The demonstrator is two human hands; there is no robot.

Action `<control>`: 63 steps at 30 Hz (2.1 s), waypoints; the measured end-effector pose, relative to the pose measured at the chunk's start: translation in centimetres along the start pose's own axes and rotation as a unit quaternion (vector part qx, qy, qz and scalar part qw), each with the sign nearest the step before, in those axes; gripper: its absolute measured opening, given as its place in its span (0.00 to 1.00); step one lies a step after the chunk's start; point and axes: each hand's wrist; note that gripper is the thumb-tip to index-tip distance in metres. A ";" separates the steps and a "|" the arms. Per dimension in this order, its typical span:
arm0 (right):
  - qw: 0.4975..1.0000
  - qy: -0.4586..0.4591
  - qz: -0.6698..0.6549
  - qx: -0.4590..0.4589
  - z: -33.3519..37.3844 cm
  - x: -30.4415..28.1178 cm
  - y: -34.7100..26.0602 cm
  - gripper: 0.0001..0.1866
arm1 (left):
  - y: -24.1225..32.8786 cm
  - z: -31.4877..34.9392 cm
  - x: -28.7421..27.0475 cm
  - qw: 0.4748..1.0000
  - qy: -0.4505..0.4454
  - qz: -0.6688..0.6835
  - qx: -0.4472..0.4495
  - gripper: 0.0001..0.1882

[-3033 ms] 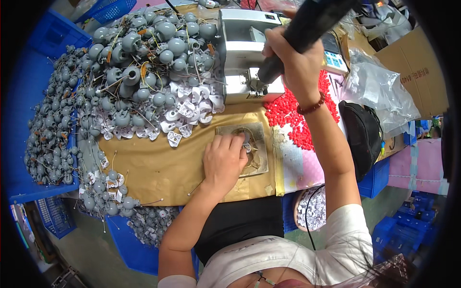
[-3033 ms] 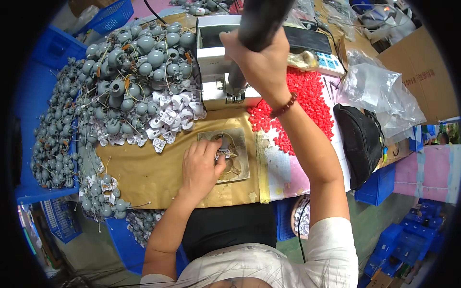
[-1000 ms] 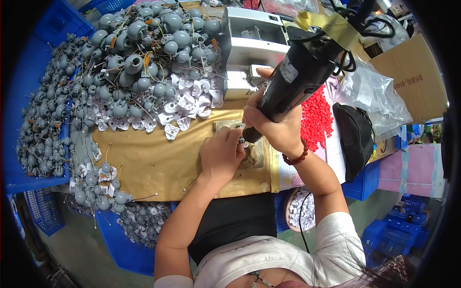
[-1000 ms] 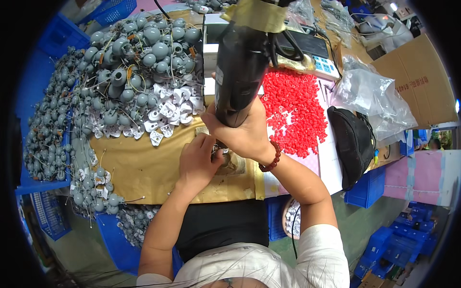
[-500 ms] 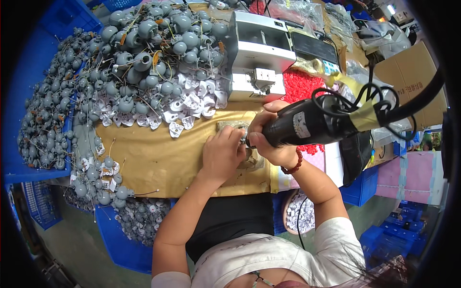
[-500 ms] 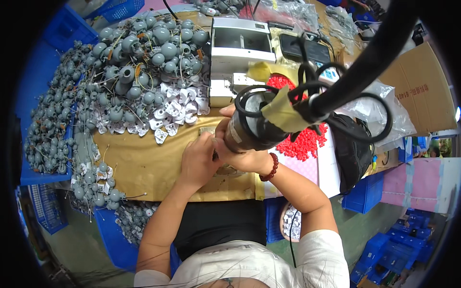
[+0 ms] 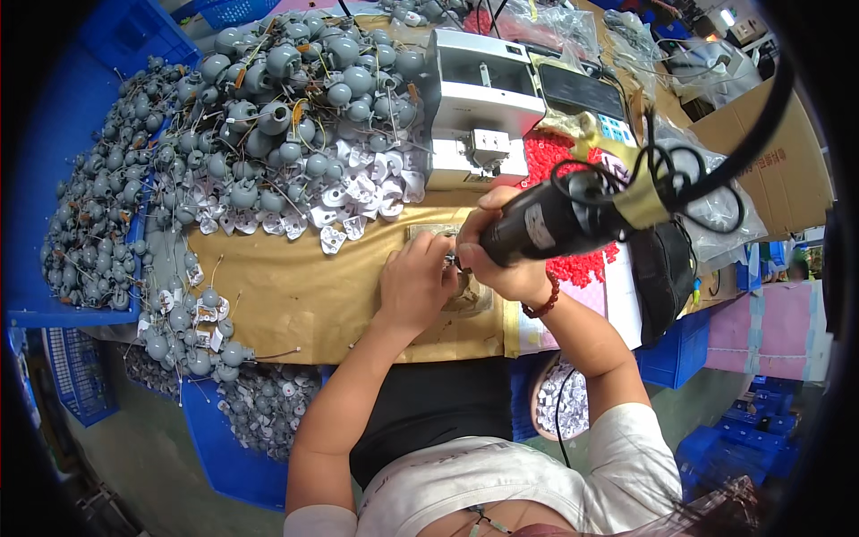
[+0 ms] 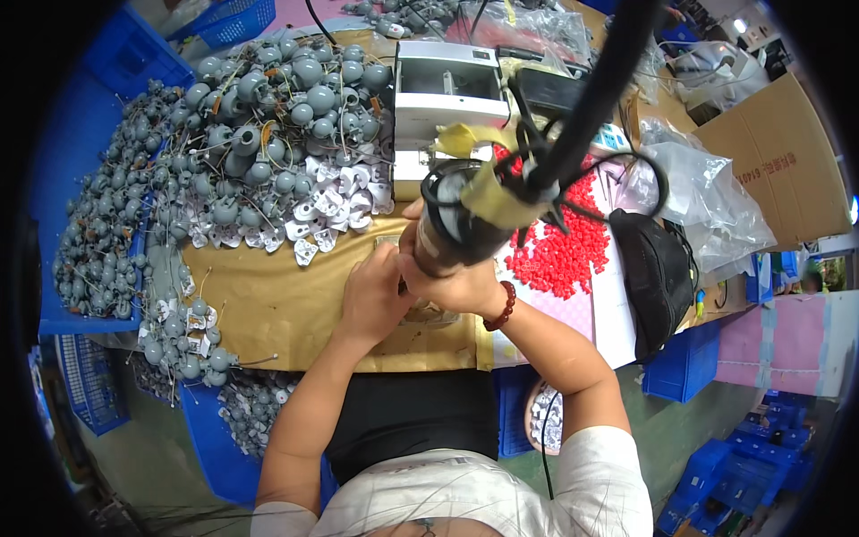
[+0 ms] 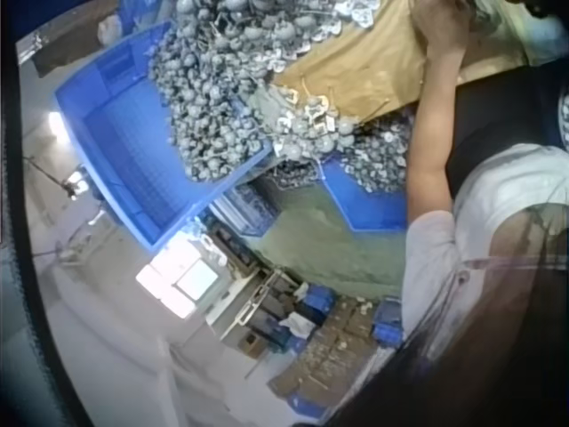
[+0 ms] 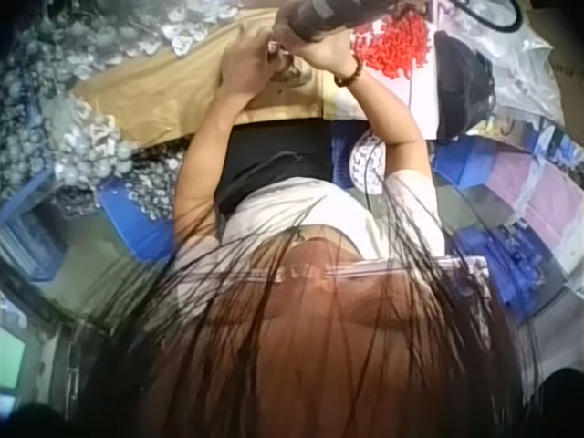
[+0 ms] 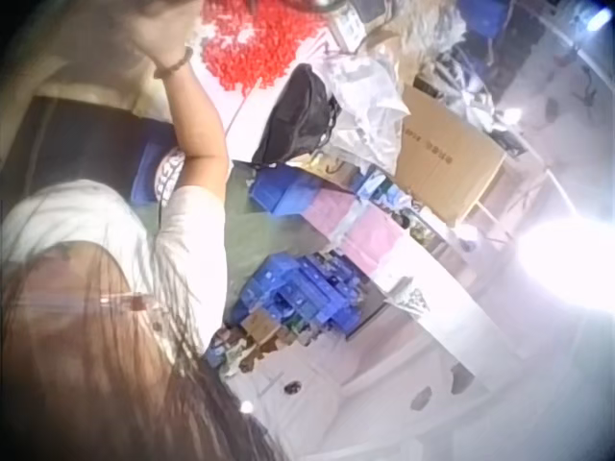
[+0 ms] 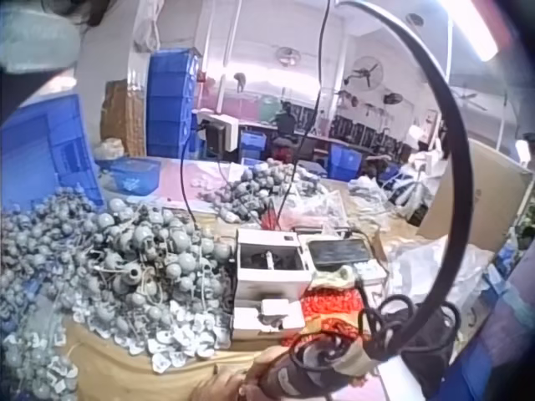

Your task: Assembling spherical toy components using an electric screwdriver at a workstation.

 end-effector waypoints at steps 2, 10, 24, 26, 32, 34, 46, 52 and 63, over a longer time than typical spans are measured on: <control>0.996 0.068 0.034 0.042 -0.9 -0.2 -0.7 0.30 | 0.2 0.1 -0.2 0.999 -0.014 -0.015 -0.030 0.20; 0.937 0.317 0.016 0.147 -0.1 -7.1 0.7 0.20 | 0.9 -0.2 -0.3 0.998 0.005 0.004 -0.057 0.20; 0.972 0.140 0.033 0.185 3.5 -0.3 4.6 0.06 | 0.9 1.0 0.0 0.998 0.054 0.019 0.021 0.18; 0.956 0.185 -0.070 0.219 2.7 0.5 5.2 0.08 | 0.9 1.0 0.0 0.998 0.053 0.017 0.020 0.18; 0.886 0.268 -0.265 0.269 1.5 1.6 5.4 0.08 | 1.0 0.9 0.2 0.999 0.052 0.013 0.008 0.19; 0.875 0.276 -0.280 0.282 1.4 1.5 5.7 0.08 | 0.8 0.8 0.4 0.999 0.050 0.010 0.005 0.20; 0.926 0.091 -0.178 0.321 2.8 -3.7 3.2 0.14 | 0.7 4.4 -5.2 0.968 0.057 0.221 -0.108 0.20; 0.937 0.038 0.278 0.207 6.1 -14.3 3.8 0.10 | -3.5 9.8 -20.9 0.943 0.180 0.050 -0.274 0.20; 0.799 -0.058 0.583 0.135 7.7 -18.8 6.2 0.11 | -12.7 6.0 -21.7 0.890 0.066 -0.417 -0.171 0.14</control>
Point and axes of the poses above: each hand's wrist, its own z-axis away from the middle knuckle, its own x-axis out of the palm, y = z × x, and after that the axes turned 4 degrees about -z, right-handed
